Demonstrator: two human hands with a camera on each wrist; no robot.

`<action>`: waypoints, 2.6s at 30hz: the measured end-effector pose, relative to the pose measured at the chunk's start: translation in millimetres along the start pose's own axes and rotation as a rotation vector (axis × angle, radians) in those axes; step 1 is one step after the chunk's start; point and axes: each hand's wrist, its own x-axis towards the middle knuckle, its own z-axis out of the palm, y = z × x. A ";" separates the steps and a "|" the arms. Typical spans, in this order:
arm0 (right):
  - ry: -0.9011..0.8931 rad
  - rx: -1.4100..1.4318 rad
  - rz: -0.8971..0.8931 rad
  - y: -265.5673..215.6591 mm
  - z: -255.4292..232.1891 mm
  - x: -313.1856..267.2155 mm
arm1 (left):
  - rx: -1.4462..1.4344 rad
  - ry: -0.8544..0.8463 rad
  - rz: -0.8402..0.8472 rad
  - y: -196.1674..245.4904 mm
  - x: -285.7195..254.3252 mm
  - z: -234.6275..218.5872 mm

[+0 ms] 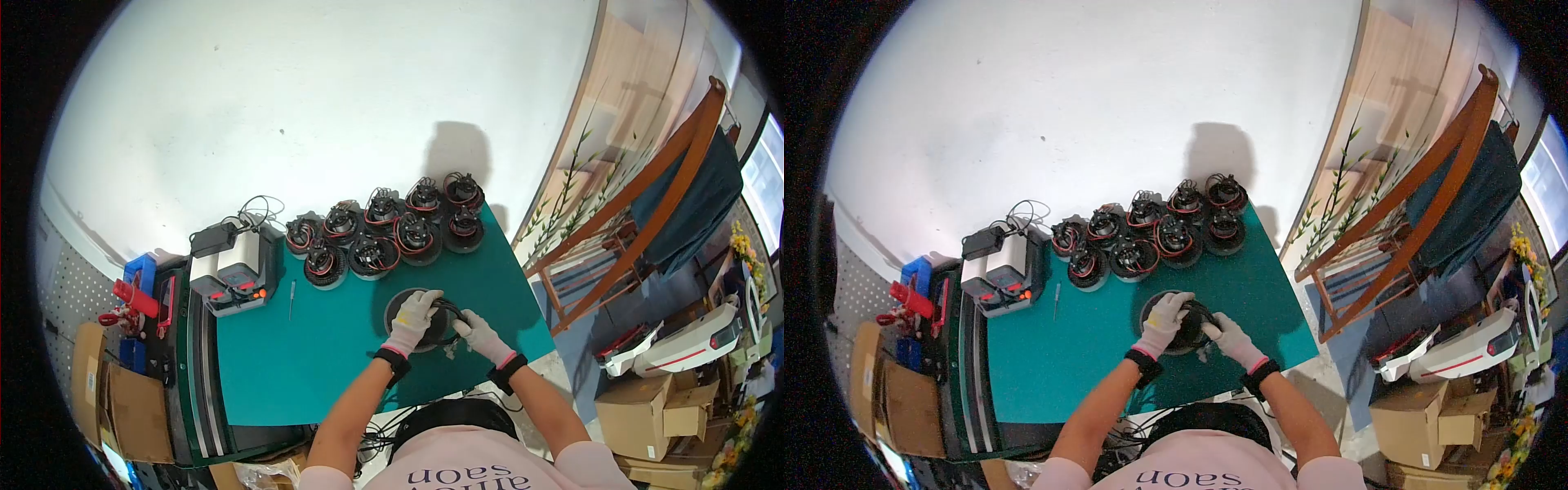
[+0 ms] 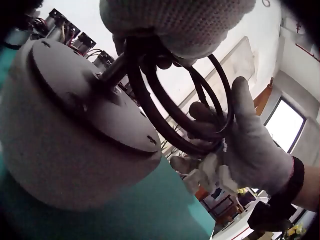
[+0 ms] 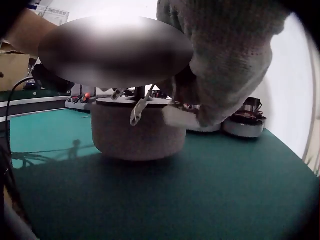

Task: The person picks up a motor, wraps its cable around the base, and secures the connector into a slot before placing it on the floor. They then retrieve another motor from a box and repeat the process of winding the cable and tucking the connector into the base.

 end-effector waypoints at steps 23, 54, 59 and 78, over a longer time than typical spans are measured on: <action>-0.081 -0.763 -0.375 -57.9 -68.3 33.8 | -0.281 -0.088 -0.153 -16.1 1.3 -3.2; -0.290 -0.109 -0.127 -36.2 -46.2 63.5 | -0.138 -0.087 -0.146 -5.8 1.7 -9.4; -0.211 -0.330 -0.442 -11.5 -46.3 70.1 | -0.192 -0.158 -0.135 -17.9 1.5 -7.3; -0.164 -0.842 -0.509 -36.1 -52.4 67.2 | -0.197 -0.019 -0.160 -8.7 1.5 -1.1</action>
